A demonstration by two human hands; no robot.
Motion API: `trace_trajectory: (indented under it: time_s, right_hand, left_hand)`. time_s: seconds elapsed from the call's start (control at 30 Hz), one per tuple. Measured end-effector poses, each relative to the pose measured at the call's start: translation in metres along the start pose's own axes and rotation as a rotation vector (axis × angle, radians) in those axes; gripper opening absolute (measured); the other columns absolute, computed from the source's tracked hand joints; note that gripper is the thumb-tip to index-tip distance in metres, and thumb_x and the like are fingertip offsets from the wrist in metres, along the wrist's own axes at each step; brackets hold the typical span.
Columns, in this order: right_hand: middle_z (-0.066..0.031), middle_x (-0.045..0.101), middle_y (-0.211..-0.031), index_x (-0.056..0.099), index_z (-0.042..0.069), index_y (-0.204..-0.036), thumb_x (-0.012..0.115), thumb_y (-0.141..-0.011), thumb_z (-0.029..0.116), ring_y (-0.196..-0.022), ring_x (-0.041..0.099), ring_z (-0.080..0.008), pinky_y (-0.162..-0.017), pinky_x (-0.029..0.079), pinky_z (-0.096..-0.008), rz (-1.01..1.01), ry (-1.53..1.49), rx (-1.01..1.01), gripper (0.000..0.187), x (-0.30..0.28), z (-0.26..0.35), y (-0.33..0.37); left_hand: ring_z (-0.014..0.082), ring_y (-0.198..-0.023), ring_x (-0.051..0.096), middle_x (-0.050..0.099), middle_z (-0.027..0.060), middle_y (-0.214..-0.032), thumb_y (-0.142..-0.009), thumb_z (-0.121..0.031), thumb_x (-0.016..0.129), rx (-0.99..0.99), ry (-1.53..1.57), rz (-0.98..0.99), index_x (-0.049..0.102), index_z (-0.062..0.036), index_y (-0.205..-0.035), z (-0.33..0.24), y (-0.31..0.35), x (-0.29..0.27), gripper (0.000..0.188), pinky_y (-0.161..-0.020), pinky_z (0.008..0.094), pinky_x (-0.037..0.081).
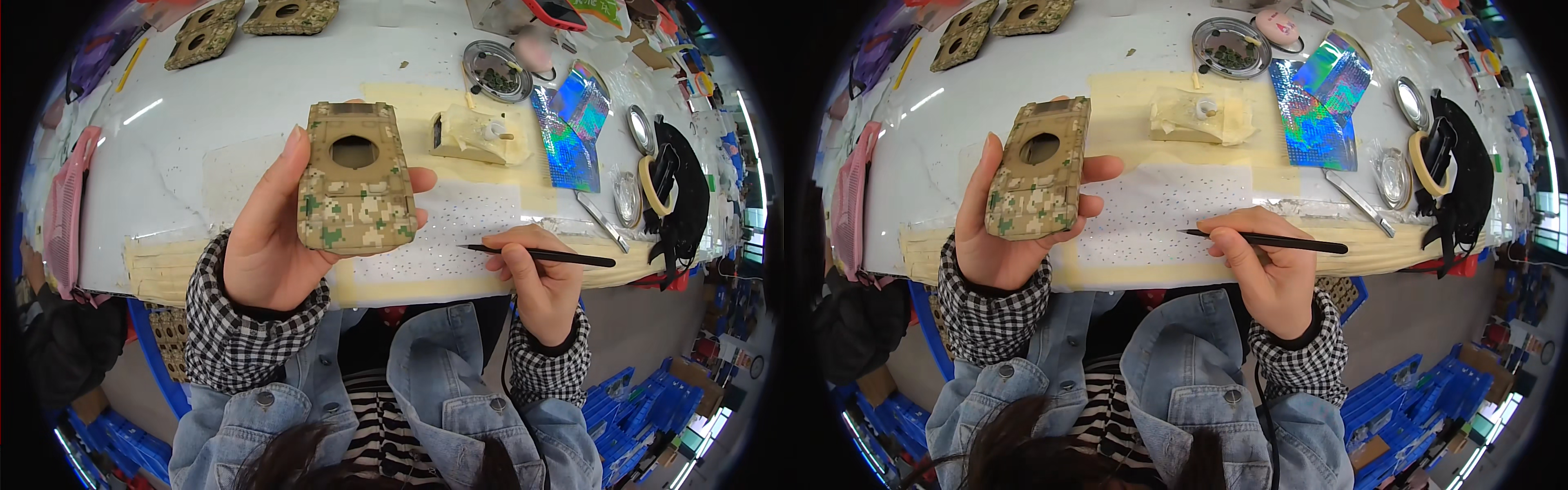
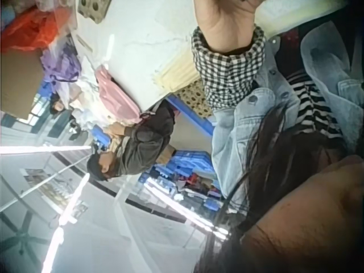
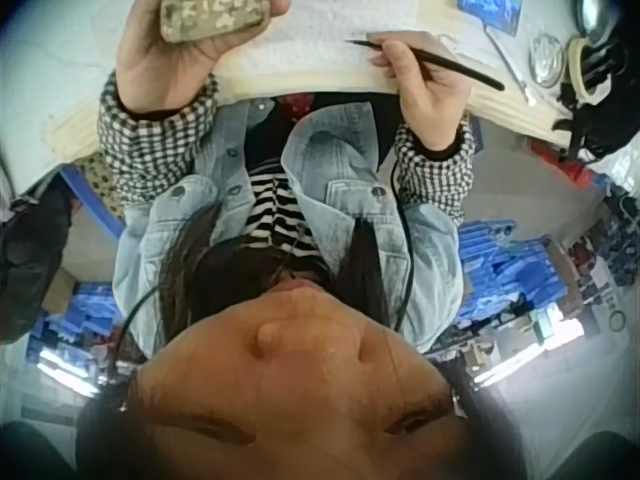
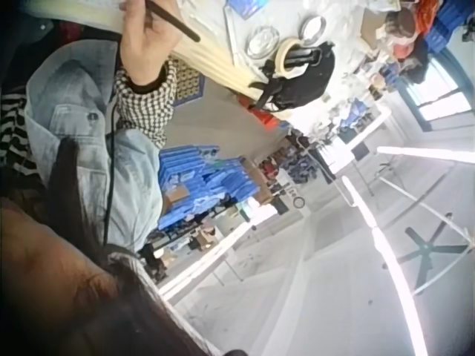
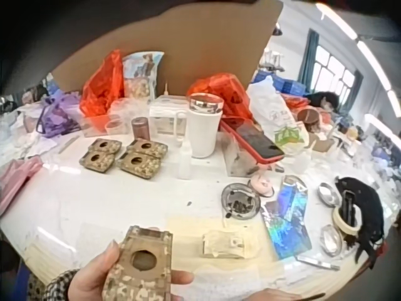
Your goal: Using a brush and tweezers to apply fine details to a camouflage-patterned miniature tank turret.
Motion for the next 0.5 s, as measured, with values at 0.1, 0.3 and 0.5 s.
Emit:
trace_trajectory:
  time_s: [0.1, 0.3, 0.5]
  right_hand:
    - [-0.0089, 0.062, -0.080, 0.064, -0.004, -0.089, 0.057, -0.086, 0.008, -0.067, 0.056, -0.0114, -0.059, 0.043, -0.0216, 0.004, -0.004, 0.007, 0.015, 0.0005, 0.0004, 0.0000]
    - [-0.0092, 0.062, -0.080, 0.064, -0.004, -0.089, 0.056, -0.086, 0.008, -0.066, 0.055, -0.0113, -0.059, 0.043, -0.0215, 0.023, 0.014, 0.002, 0.014, 0.0005, 0.0014, -0.0007]
    - [-0.0095, 0.062, -0.081, 0.064, -0.005, -0.089, 0.056, -0.086, 0.008, -0.066, 0.055, -0.0114, -0.058, 0.043, -0.0215, 0.010, 0.012, -0.002, 0.015, -0.0004, 0.0005, -0.0004]
  left_hand:
    - [0.0340, -0.099, 0.059, 0.035, 0.0373, -0.125, -0.096, -0.043, 0.015, 0.003, 0.003, 0.007, 0.019, 0.0007, -0.137, -0.0001, 0.0001, 0.0001, 0.060, -0.078, 0.0343, 0.056]
    - [0.0347, -0.100, 0.058, 0.034, 0.0376, -0.126, -0.096, -0.043, 0.015, -0.004, 0.006, 0.010, 0.017, 0.0006, -0.137, -0.0001, 0.0001, -0.0005, 0.060, -0.078, 0.0345, 0.056]
    - [0.0346, -0.100, 0.058, 0.034, 0.0378, -0.126, -0.096, -0.043, 0.014, -0.001, 0.004, 0.010, 0.017, 0.0007, -0.137, 0.0000, -0.0005, -0.0006, 0.060, -0.079, 0.0344, 0.055]
Point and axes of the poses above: each hand's wrist, its own y-axis away from the middle knuckle, its own x-axis out of the palm, z = x × y, the point moved 5 cm from there along -y, towards the middle knuckle
